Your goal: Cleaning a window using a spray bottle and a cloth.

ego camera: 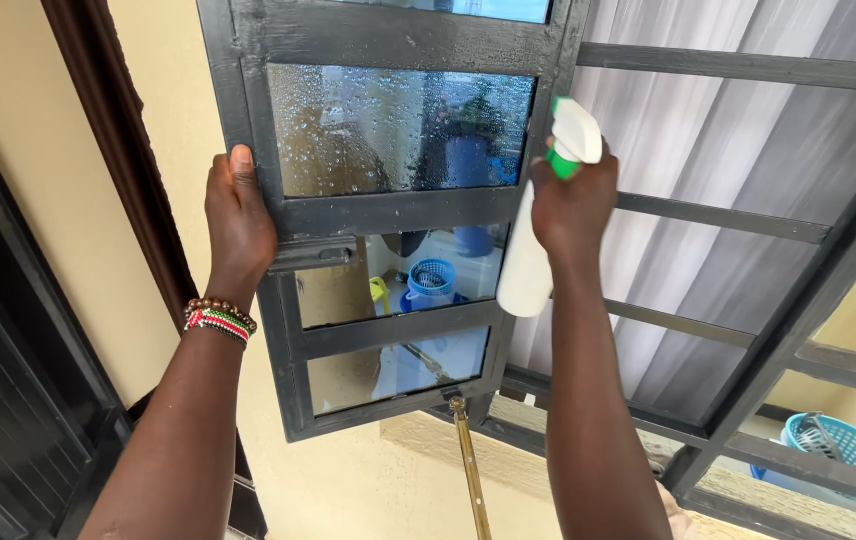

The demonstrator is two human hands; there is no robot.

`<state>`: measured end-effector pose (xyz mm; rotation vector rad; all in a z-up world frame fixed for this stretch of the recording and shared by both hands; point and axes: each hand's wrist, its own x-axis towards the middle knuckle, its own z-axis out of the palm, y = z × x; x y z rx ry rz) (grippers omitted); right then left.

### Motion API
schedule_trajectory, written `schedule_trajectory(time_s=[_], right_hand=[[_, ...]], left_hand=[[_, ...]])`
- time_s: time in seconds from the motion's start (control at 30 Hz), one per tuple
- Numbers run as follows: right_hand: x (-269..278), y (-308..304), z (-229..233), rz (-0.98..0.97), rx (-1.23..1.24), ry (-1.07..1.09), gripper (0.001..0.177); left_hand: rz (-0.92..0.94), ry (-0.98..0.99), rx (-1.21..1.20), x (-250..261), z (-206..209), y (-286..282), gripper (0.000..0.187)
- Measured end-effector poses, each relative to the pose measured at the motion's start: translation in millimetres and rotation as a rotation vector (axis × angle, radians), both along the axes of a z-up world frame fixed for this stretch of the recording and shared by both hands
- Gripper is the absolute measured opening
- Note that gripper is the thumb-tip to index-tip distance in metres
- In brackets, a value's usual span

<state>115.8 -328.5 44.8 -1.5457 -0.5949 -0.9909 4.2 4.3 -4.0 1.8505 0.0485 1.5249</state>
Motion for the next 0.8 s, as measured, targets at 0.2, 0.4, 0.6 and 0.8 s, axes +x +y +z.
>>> schedule_trajectory(time_s=[0.2,0.4,0.6,0.8], right_hand=[[7.1,51.4,-19.4,0.064,-0.065,-0.203,0.036],[-97.1,147.5,-13.3,0.561,-0.125,-0.03,0.037],[-128.9,147.7,-16.6,0.462,-0.247,-0.025,0.035],[-128.6,133.6,-44.3,0.445,-0.229,-0.051,0.039]], left_hand=[[0.019,-0.03,0.023,0.9,-3.4,0.9,0.058],[-0.049,0.024,-0.046,-14.9,6.0,-8.8,0.058],[-0.028,0.051,-0.036,-15.5,3.2,-9.0,0.055],[0.014,0.008,-0.004,-7.5,0.7,-4.0,0.057]])
